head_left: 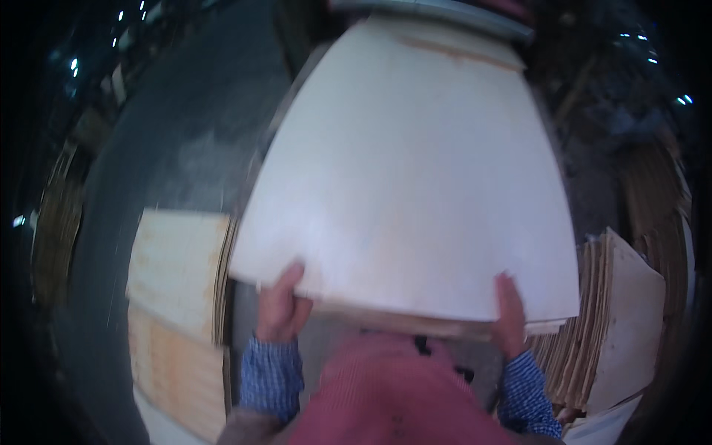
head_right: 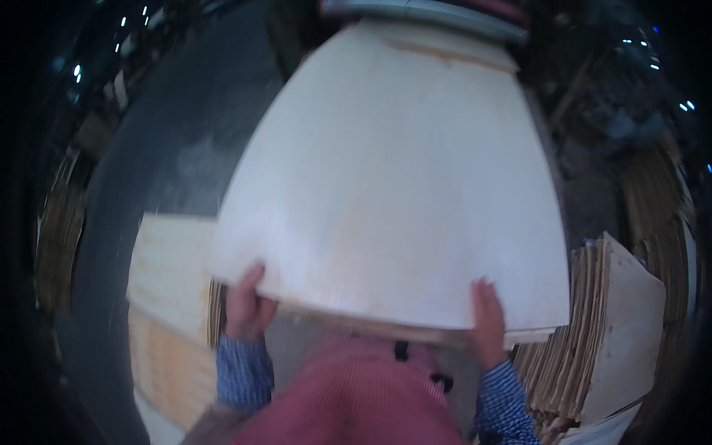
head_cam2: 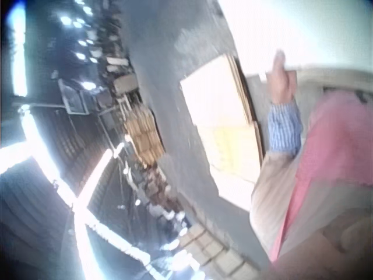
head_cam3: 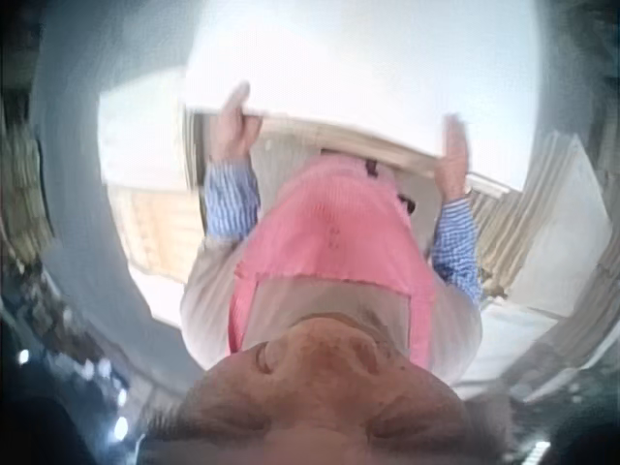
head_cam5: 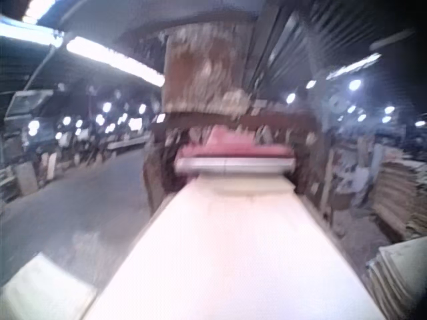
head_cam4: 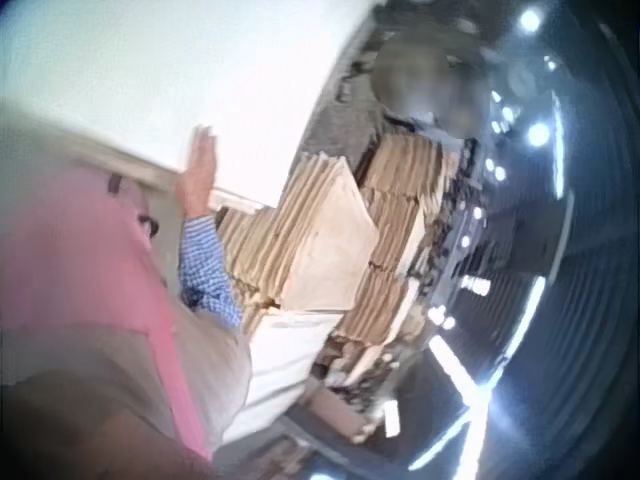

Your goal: The person uses a utility knife to cut metal ties on stacks of wood veneer, feeds veneer sheets into a machine roller, and then organizes the sheets into a pile.

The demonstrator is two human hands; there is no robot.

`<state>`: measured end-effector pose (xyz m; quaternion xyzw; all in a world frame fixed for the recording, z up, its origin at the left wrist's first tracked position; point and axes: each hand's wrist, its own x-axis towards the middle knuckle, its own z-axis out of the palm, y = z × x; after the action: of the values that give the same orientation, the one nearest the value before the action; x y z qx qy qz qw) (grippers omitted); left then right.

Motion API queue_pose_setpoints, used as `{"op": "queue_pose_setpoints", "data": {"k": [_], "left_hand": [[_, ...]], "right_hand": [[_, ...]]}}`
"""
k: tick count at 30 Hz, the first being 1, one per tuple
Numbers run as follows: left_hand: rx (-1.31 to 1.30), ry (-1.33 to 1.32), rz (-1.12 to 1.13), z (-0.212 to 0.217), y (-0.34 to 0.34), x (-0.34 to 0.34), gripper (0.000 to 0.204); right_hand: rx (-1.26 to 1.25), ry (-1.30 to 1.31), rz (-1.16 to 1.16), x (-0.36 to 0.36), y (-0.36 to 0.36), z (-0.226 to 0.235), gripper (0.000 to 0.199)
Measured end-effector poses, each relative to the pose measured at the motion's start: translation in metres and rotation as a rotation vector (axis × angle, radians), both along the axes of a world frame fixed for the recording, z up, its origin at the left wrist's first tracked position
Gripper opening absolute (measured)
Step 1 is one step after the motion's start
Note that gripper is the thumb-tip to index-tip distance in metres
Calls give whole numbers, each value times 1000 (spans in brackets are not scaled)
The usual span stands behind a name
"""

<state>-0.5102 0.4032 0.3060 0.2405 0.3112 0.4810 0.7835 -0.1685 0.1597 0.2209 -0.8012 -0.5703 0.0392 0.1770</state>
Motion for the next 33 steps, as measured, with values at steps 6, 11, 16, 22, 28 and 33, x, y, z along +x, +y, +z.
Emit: {"op": "queue_pose_setpoints", "data": {"k": [6,11,16,22,28,33], "left_hand": [[-130,251,26,-67,-8,-31,54],[-138,243,-137,-74,-24,-70,53],[-56,-18,24,-46,-1,-20,51],[-407,209,26,-110,-3,-29,40],[-545,253,283,-142,-56,-24,14],[-466,-5,237,-179,-61,-46,15]], "right_hand": [[-49,-58,57,-13,15,-18,81],[-51,-51,50,-29,-5,34,76],[6,7,97,-6,32,56,74],[75,39,127,71,115,40,74],[52,32,75,152,231,-9,72],[-20,-59,-28,190,307,-36,73]]}}
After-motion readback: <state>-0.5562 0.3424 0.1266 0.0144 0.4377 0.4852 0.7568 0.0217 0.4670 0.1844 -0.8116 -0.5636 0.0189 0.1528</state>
